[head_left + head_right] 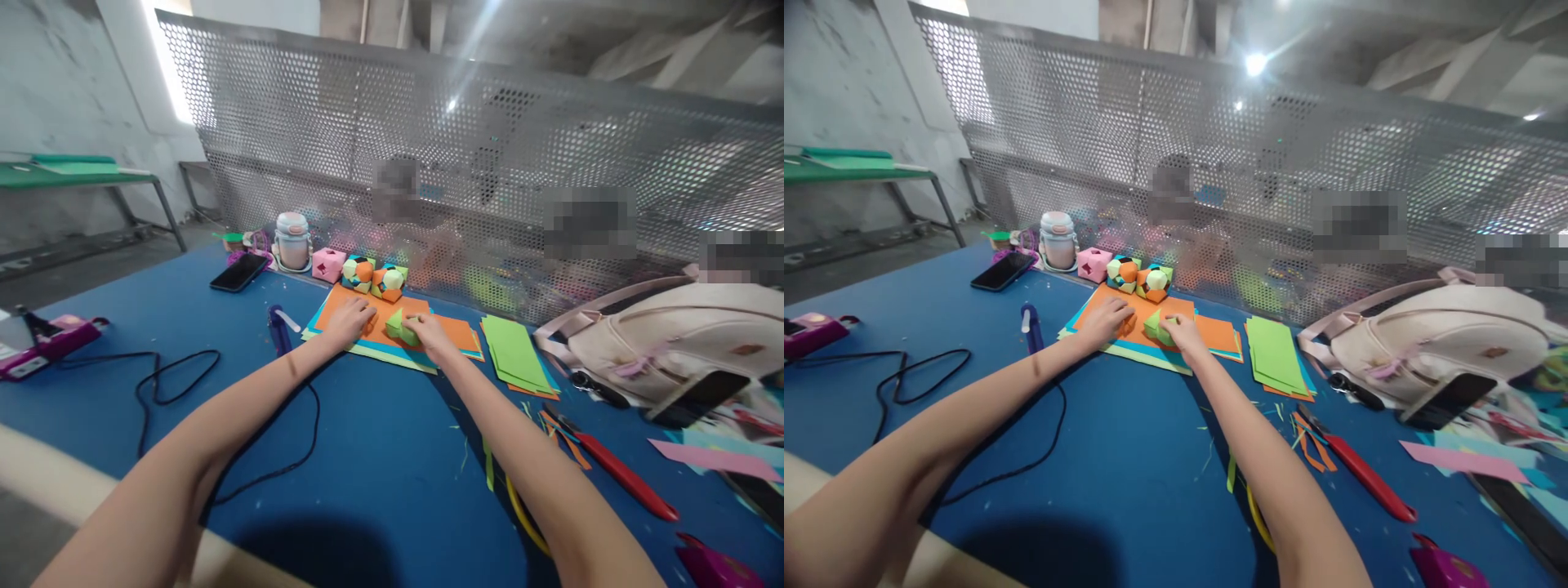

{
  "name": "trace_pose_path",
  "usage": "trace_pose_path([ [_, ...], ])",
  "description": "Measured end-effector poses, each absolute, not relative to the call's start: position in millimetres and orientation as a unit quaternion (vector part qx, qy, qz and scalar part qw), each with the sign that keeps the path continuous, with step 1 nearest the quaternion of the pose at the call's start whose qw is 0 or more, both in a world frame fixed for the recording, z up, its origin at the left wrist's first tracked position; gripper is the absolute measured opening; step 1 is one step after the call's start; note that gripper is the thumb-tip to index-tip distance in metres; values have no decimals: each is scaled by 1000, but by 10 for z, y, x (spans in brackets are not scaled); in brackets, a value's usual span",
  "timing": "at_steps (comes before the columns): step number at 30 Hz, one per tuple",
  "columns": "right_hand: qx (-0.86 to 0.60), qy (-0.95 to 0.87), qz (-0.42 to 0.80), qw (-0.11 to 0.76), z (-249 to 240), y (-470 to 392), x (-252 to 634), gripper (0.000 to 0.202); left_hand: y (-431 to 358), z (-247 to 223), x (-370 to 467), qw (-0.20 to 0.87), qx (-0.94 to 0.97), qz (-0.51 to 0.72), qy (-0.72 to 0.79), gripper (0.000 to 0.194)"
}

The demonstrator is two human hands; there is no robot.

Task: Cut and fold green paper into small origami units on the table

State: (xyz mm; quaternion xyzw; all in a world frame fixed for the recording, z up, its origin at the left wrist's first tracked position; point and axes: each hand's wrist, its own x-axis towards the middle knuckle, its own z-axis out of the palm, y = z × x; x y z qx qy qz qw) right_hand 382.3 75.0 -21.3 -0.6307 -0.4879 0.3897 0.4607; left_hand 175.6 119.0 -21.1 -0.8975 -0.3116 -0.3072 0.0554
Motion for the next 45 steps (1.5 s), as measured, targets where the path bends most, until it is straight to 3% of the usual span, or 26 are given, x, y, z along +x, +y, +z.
trace_pose_path([
  [16, -722, -595, 81, 344, -29, 525, 4085, 32, 812, -108, 1700, 115, -913, -218, -326, 45],
  [24, -824, -533, -36, 190, 0, -237, 4808, 42, 531, -36, 1690, 114, -916, -221, -314, 37],
  [29, -868, -483, -26, 115, -90, -447, 5163, 32, 340, 40, 1715, 124, -926, -222, -280, 36],
  [34, -874, -468, -40, 126, -70, -466, 5352, 30, 155, 100, 1747, 114, -935, -231, -242, 33],
  [40, -873, -433, -100, 200, 57, -598, 5549, 31, 23, 99, 1747, 54, -941, -248, -225, 33],
  [43, -857, -427, -153, 246, 170, -685, 5569, 25, -9, 91, 1780, 0, -936, -271, -223, 33],
  [45, -832, -441, -191, 276, 244, -738, 5509, 33, -38, 89, 1835, -71, -927, -290, -227, 32],
])
